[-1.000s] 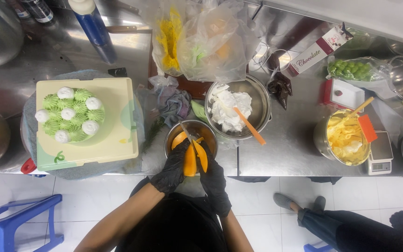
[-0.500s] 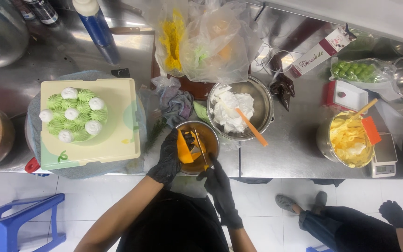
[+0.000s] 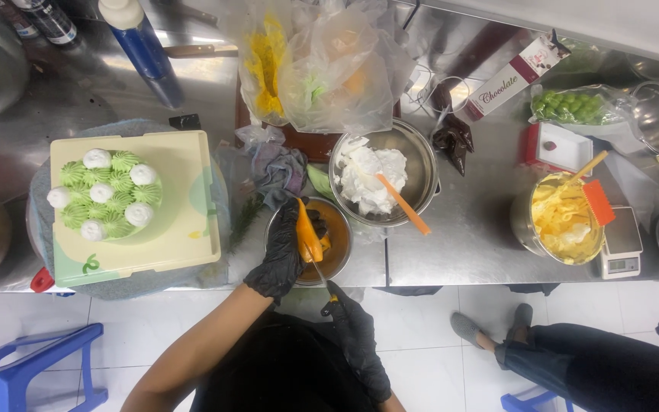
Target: Peeling a whole mango with a peeler, then slicing it into small pieces with a knife and placing them on top of a decorated cake.
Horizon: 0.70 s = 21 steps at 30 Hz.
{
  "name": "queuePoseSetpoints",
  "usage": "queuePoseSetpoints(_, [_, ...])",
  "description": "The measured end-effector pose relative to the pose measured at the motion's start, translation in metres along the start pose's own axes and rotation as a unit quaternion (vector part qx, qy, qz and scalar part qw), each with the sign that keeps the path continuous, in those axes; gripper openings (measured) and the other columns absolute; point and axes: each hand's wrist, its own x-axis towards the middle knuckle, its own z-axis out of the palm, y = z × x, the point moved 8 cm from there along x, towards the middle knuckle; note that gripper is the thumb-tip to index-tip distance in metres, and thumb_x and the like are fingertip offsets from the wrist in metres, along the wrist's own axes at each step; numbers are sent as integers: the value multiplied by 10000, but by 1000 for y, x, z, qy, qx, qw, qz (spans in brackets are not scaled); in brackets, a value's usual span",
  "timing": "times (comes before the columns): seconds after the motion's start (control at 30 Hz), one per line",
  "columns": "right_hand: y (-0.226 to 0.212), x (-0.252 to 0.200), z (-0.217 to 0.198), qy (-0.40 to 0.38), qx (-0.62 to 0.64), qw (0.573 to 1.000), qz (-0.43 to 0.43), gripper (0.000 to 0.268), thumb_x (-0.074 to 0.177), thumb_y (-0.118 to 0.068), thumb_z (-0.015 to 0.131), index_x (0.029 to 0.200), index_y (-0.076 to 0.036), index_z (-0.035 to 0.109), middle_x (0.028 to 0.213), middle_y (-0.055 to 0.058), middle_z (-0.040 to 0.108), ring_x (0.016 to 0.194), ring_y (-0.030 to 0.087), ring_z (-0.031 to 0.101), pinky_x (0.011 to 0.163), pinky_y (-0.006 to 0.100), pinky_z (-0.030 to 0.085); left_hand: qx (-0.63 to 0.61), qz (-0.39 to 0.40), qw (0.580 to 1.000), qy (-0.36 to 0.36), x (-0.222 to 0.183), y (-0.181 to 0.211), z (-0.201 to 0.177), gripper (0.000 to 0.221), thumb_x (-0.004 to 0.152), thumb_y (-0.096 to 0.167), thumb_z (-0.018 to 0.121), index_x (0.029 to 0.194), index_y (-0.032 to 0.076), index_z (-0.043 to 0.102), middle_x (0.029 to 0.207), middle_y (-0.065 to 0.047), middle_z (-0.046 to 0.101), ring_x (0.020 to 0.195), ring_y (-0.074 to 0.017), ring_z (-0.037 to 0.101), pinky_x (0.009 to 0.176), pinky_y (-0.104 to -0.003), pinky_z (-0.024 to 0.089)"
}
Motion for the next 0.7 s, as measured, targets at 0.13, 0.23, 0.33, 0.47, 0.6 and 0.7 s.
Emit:
queuePoseSetpoints(0.13, [2,10,0,11,-51,997,58,427,1039,-190,527,1460,-141,577,942,31,752,895,104,685,852,274,558,12,-49,998,41,5,-24,-27,361,974,330,668,1235,91,593,1031,-111,682,897,-264,700,810,-460,612])
queuePoseSetpoints(0.23, [6,18,-2,30,-60,996,55,441,1005,-175,578,1444,-153,608,967,39,759,852,120,680,792,296,570,23,-89,996,23,-5,-31,-14,385,964,340,675,1234,70,632,1027,-123,688,907,-280,698,824,-455,614])
queuePoseSetpoints(0.33, [-1,27,-2,49,-85,994,-42,459,991,-156,606,1448,-114,601,984,59,793,897,126,726,829,286,585,30,-111,992,59,-21,-27,-5,399,963,355,656,1196,31,647,1022,-146,692,928,-308,690,827,-464,623])
queuePoseSetpoints(0.47, [5,41,-2,71,-64,994,-48,428,986,-142,649,1408,-82,605,1033,98,777,944,149,729,846,300,585,36,-149,986,59,-23,-35,-21,436,983,366,658,1292,62,612,1167,-144,666,1058,-299,658,903,-443,583])
queuePoseSetpoints(0.6, [20,52,-3,96,-122,985,-75,395,978,-87,652,1372,-93,626,996,105,758,905,173,737,829,314,609,-11,-165,986,9,-22,-37,-23,476,981,364,643,1327,42,596,1219,-171,669,1100,-314,665,932,-437,581])
queuePoseSetpoints(0.7, [-5,55,1,106,-122,982,-97,505,912,33,600,1398,-103,617,1104,119,757,998,199,740,886,329,593,-25,-172,985,6,-25,-35,-25,469,982,354,634,1337,51,587,1228,-167,667,1106,-311,666,941,-438,580])
